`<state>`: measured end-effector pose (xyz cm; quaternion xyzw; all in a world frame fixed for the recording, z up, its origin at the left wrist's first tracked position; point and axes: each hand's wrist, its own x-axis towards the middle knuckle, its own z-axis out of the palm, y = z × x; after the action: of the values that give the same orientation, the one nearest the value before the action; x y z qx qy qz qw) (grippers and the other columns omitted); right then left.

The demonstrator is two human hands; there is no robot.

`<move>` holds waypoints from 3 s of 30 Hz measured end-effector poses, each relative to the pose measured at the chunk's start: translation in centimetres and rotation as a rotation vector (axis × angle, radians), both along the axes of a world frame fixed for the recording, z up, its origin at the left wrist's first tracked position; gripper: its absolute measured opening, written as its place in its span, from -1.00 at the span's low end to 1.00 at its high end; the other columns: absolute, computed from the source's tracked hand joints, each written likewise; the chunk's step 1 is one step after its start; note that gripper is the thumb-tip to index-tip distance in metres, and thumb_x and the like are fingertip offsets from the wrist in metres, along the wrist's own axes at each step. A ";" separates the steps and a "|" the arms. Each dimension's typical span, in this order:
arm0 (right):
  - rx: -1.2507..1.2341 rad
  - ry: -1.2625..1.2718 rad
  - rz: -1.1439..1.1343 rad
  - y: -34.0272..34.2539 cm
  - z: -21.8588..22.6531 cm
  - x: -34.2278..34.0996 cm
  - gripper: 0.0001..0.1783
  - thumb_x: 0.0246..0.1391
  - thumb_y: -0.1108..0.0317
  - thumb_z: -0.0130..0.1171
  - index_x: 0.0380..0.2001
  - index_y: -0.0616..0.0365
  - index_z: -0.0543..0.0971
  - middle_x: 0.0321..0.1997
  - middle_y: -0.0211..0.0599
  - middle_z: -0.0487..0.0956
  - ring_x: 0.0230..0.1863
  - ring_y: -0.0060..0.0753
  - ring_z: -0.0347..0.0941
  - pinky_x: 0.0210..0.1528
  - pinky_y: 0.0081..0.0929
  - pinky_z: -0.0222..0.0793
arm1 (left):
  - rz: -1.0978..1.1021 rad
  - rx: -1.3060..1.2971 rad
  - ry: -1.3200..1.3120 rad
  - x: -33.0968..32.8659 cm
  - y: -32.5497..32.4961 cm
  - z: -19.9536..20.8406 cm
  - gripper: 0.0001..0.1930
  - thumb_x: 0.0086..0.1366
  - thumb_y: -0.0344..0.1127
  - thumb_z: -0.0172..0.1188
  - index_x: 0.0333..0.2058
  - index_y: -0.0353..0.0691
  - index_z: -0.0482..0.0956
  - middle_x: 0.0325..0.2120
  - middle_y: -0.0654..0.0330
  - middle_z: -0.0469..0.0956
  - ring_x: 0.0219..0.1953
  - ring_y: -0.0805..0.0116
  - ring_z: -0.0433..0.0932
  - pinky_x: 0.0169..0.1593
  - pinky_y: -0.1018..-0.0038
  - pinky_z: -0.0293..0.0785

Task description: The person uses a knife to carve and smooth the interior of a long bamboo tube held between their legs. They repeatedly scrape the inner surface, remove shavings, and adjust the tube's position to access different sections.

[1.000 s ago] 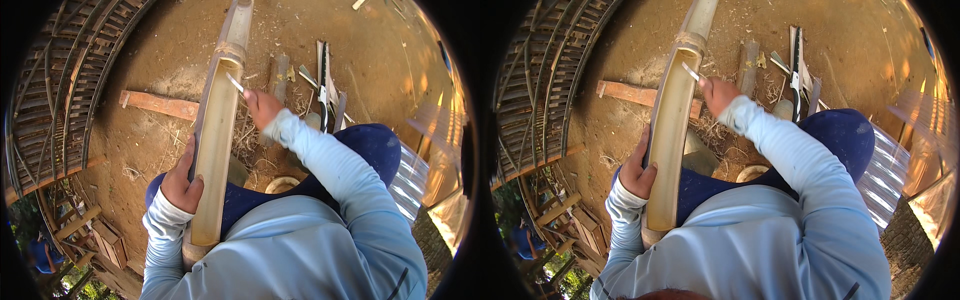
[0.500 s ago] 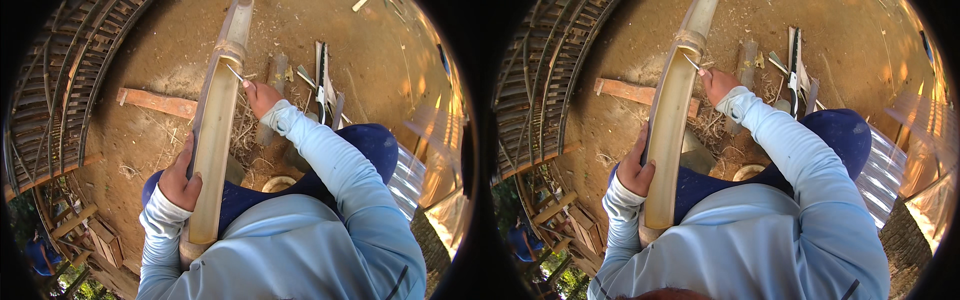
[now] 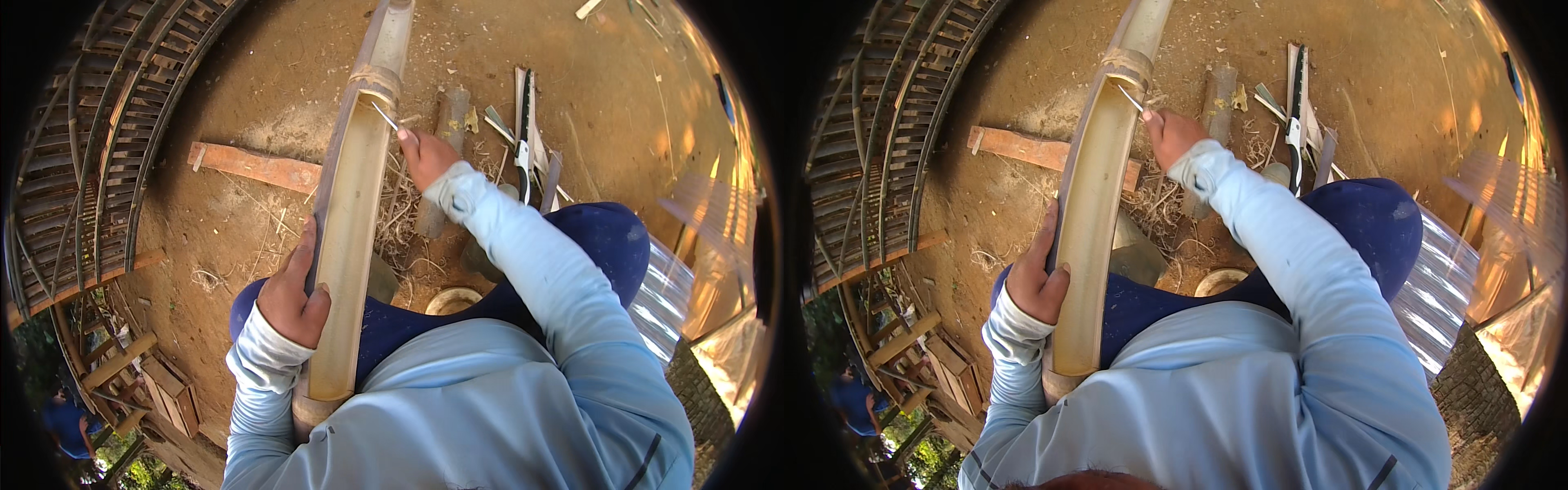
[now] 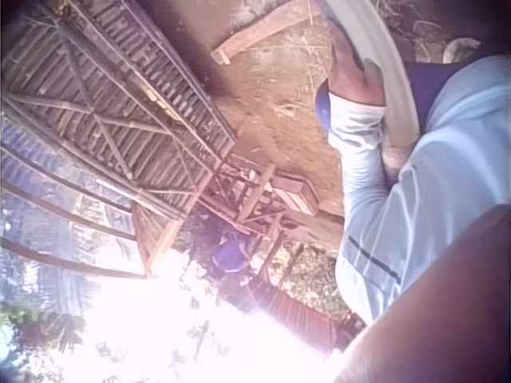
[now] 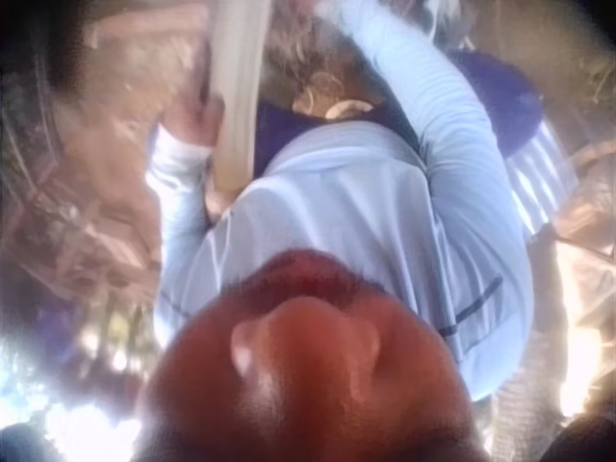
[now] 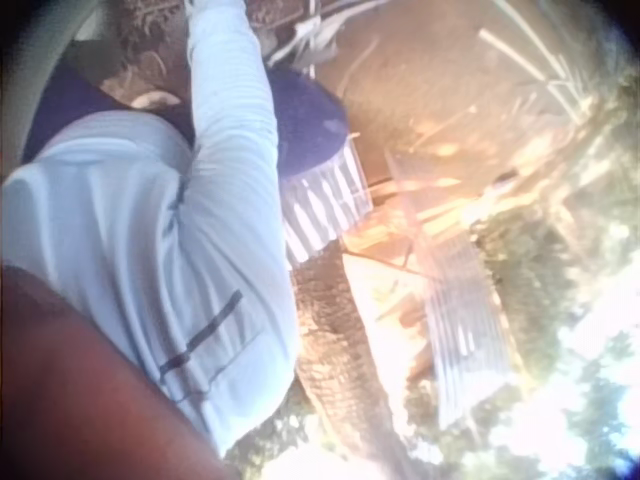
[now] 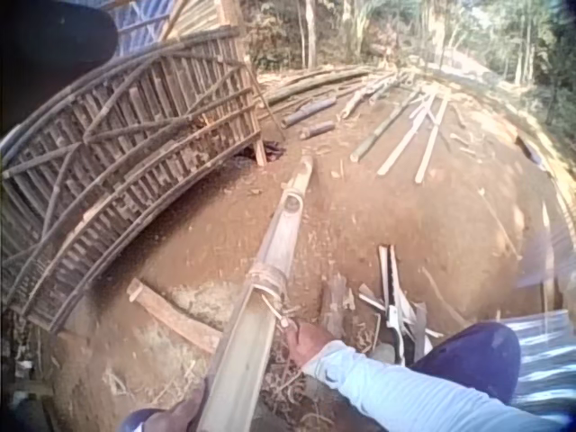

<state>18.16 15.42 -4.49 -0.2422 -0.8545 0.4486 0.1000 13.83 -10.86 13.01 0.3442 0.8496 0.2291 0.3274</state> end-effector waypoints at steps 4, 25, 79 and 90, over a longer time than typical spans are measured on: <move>-0.112 -0.103 0.052 -1.8 0.6 1.6 -0.39 0.43 -0.05 -0.33 -0.19 0.30 0.52 -0.31 0.24 0.56 -0.23 0.36 0.47 -0.14 0.06 0.36 | -0.046 0.064 0.047 -0.4 -0.4 -0.6 -0.22 0.11 -0.48 -0.01 0.36 -0.47 0.05 0.12 -0.40 0.39 0.09 -0.25 0.51 0.17 0.25 0.43; -0.020 0.006 0.028 1.3 -0.2 -0.6 -0.37 0.40 -0.11 -0.27 -0.24 0.31 0.52 -0.40 0.22 0.55 -0.28 0.39 0.47 -0.18 0.06 0.35 | -0.016 0.048 0.039 -0.1 0.0 -0.1 -0.22 0.11 -0.48 -0.01 0.37 -0.45 0.05 0.05 -0.40 0.45 0.04 -0.24 0.54 0.14 0.24 0.45; 0.212 -0.267 -0.469 7.4 -7.6 2.6 -0.39 0.12 0.02 0.20 0.12 0.20 0.43 -0.16 0.15 0.64 -0.11 0.17 0.59 -0.05 -0.07 0.47 | -0.061 0.306 -0.368 -3.7 -1.8 -4.9 -0.08 -0.02 -0.47 -0.10 0.41 -0.43 -0.09 0.39 -0.07 0.09 0.46 0.17 0.00 0.45 0.39 -0.13; -0.265 0.192 0.183 -4.4 4.6 9.3 -0.60 0.38 0.00 -0.07 -0.04 0.13 0.34 -0.62 -0.16 0.48 -0.55 -0.04 0.50 -0.41 -0.15 0.38 | -0.060 0.276 -0.361 -2.2 -0.1 -3.1 -0.12 0.02 -0.59 -0.13 0.41 -0.44 -0.11 0.37 -0.11 0.11 0.44 0.17 0.04 0.44 0.42 -0.06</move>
<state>27.50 11.00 0.15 -0.1305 -0.7929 0.5855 0.1070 11.66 -10.93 9.93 0.3642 0.7272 0.3914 0.4304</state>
